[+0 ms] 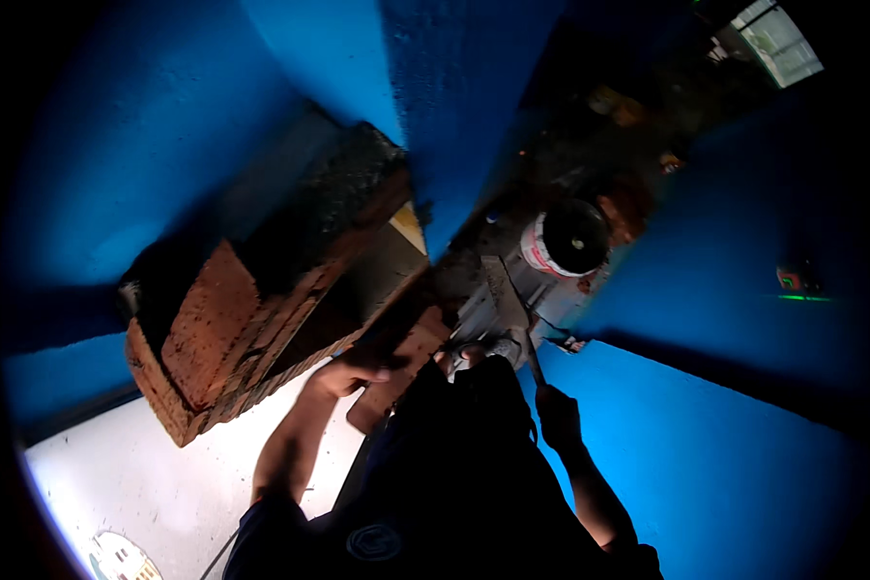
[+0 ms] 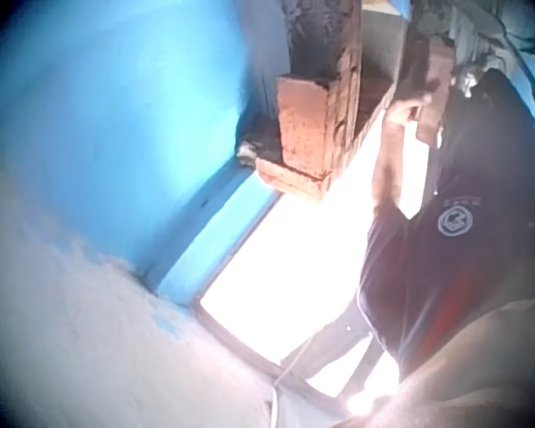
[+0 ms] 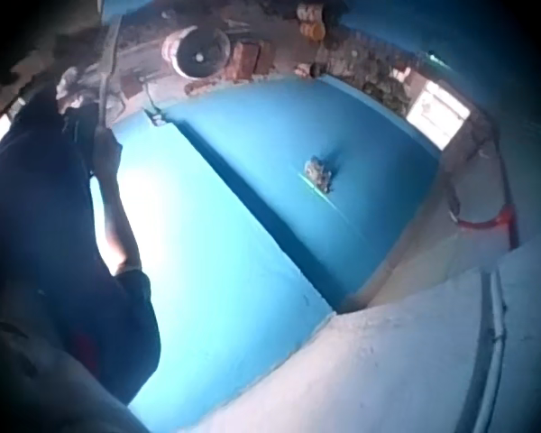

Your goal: The person builds a brick structure by applying mortar to bricks using a trowel and placing them in a row. The person uses the trowel to spread mortar onto the surface and the sides of the bricks before setting them into position.

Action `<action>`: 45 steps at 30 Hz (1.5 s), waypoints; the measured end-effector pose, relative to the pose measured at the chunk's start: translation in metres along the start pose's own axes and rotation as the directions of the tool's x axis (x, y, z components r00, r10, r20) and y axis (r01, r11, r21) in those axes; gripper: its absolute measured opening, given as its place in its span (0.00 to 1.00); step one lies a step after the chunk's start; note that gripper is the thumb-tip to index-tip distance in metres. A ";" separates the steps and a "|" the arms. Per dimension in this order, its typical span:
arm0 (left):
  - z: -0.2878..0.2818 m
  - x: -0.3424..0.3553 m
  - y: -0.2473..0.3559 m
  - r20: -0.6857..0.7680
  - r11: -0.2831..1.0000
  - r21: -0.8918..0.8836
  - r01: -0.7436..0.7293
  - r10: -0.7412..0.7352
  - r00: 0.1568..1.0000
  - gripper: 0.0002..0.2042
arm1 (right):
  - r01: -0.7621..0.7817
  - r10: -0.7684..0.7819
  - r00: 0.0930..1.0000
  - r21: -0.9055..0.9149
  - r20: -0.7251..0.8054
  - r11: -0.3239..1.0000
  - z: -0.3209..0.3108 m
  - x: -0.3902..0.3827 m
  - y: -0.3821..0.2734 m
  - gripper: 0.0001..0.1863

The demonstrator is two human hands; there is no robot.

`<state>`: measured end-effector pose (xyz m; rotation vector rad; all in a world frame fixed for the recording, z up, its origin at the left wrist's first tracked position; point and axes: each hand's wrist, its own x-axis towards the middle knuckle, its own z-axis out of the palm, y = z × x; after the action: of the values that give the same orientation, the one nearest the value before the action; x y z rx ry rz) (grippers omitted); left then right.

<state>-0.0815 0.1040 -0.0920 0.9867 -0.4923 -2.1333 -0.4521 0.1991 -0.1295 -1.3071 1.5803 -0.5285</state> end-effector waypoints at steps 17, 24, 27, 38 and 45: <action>-0.068 0.052 -0.069 -0.124 0.839 0.153 0.522 -0.507 0.853 0.26 | 0.086 -0.027 0.985 -0.355 0.169 0.931 0.030 0.029 -0.016 0.22; -0.107 0.015 -0.103 -0.158 0.858 0.066 0.510 -0.495 0.854 0.31 | 0.078 0.012 0.978 -0.422 0.207 0.903 0.026 0.047 -0.009 0.27; -0.125 0.008 -0.125 -0.150 0.884 0.017 0.467 -0.460 0.875 0.31 | 0.212 -0.170 0.965 -0.211 0.200 0.954 0.042 0.044 -0.027 0.27; -0.091 0.008 -0.095 -0.237 0.810 0.000 0.586 -0.570 0.787 0.34 | 0.326 -0.304 0.945 -0.308 0.120 0.894 0.048 0.053 0.000 0.24; -0.078 0.021 -0.088 -0.142 0.833 0.242 0.497 -0.477 0.868 0.38 | 0.233 -0.015 0.935 -0.580 0.355 0.781 0.049 0.056 0.030 0.22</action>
<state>-0.0705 0.1437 -0.2034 1.4742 -0.5491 -2.5085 -0.4208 0.1699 -0.1974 -1.8901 1.4242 0.1700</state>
